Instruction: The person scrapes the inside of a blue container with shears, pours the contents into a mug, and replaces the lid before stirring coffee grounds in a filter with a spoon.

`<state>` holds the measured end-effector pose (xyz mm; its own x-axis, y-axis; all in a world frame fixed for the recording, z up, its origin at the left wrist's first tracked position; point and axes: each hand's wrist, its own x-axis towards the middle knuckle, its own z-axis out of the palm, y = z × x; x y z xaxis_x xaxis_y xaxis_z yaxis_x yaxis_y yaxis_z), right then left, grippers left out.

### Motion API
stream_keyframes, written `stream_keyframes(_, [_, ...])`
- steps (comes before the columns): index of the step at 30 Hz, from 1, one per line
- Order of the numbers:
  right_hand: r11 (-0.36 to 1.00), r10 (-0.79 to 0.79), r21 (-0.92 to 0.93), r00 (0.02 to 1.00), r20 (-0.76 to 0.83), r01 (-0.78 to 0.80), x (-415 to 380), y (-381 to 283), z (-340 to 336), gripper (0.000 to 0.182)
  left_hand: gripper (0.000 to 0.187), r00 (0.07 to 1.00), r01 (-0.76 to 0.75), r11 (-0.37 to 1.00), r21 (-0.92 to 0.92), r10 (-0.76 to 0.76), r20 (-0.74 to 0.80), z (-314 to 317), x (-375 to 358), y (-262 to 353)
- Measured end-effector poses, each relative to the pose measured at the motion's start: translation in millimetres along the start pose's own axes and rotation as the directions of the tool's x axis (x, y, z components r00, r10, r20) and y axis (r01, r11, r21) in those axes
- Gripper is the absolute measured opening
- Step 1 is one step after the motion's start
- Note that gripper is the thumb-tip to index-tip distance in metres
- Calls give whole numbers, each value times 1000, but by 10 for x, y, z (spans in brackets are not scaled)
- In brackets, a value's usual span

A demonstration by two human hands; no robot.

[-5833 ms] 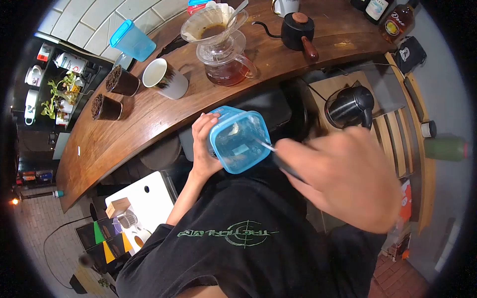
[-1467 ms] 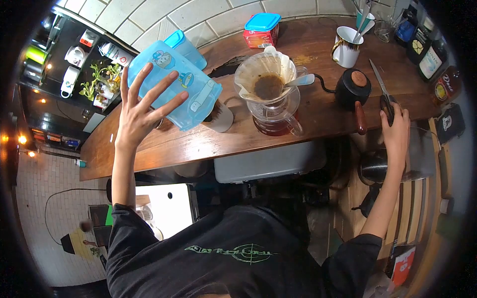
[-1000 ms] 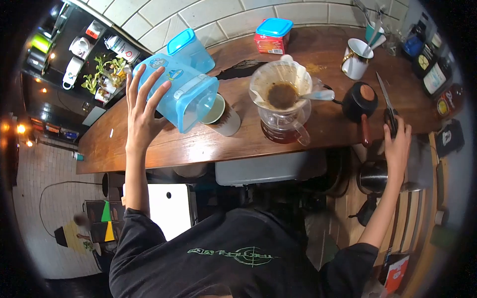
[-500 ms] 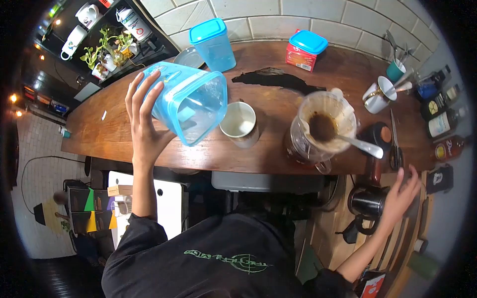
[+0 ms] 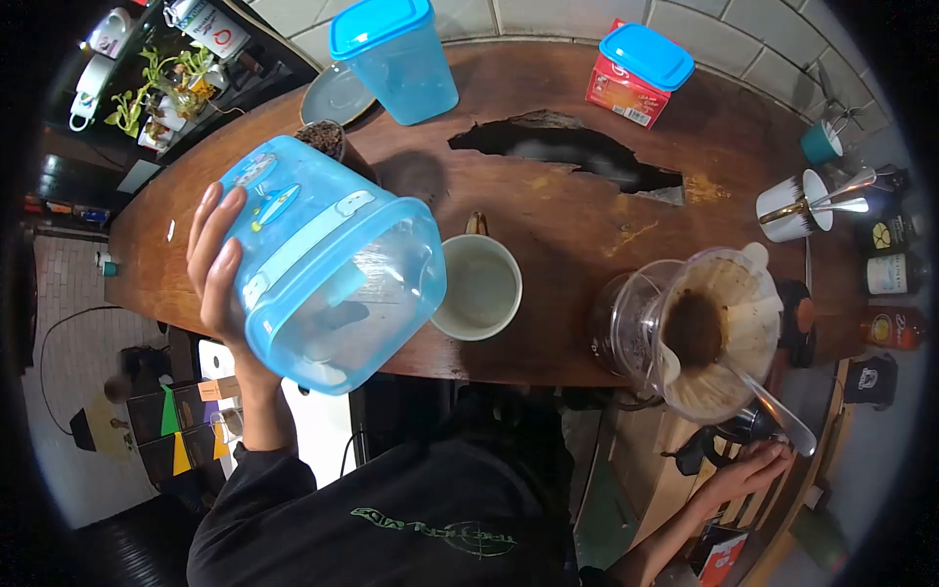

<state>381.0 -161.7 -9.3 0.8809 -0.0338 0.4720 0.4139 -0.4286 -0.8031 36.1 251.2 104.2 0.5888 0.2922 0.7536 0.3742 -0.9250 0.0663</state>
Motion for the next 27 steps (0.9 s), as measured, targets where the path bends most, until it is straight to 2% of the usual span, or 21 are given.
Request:
stream_keyframes(2, [995,82,48,997,3,-82,8,187,-53,25,93,999,-13,1000,7,13,-30,31,-26,-16])
stream_keyframes(4, [995,96,-9,995,-6,-96,-14,207,-43,26,87,998,-4,995,104,11,-66,56,-12,3])
stream_keyframes(6, [992,109,-61,994,-13,-110,-33,171,3,29,86,998,0,995,99,6,-63,23,16,4])
stream_keyframes(8, [994,102,-28,993,-60,-104,-53,95,82,36,88,1000,-17,995,96,19,-22,-70,-38,-119])
stream_keyframes(9, [985,166,-34,985,-46,-167,-45,139,41,41,84,999,-33,998,59,33,-8,-100,-70,-185])
stream_keyframes(10, [985,165,-37,985,-40,-167,-26,204,5,41,81,999,-49,999,22,49,4,-128,-98,-254])
stream_keyframes(15, [984,97,-154,995,17,-93,19,192,59,46,71,988,-142,979,-144,150,44,-279,-154,-531])
stream_keyframes(18, [991,130,-48,989,68,-127,57,273,61,45,70,978,-190,961,-202,204,52,-262,-62,-394])
stream_keyframes(19, [991,133,-41,989,69,-131,54,266,84,45,68,996,-83,994,-77,82,-16,-112,55,-106])
stream_keyframes(20, [993,95,-71,993,66,-90,53,237,115,33,73,995,35,999,39,-31,-100,-41,124,61])
stream_keyframes(21, [994,57,-101,996,63,-50,52,202,136,25,62,985,65,994,-87,-77,-154,23,54,1])
stream_keyframes(22, [994,60,-93,996,59,-55,45,154,151,25,60,989,35,982,-185,-61,-134,0,77,-28])
stream_keyframes(24, [998,63,-36,992,108,-59,19,38,161,23,63,995,95,980,-174,-99,-16,-111,29,-80])
stream_keyframes(27, [999,49,1,992,120,-49,48,-47,153,24,73,990,136,962,-237,-139,3,-121,59,-71])
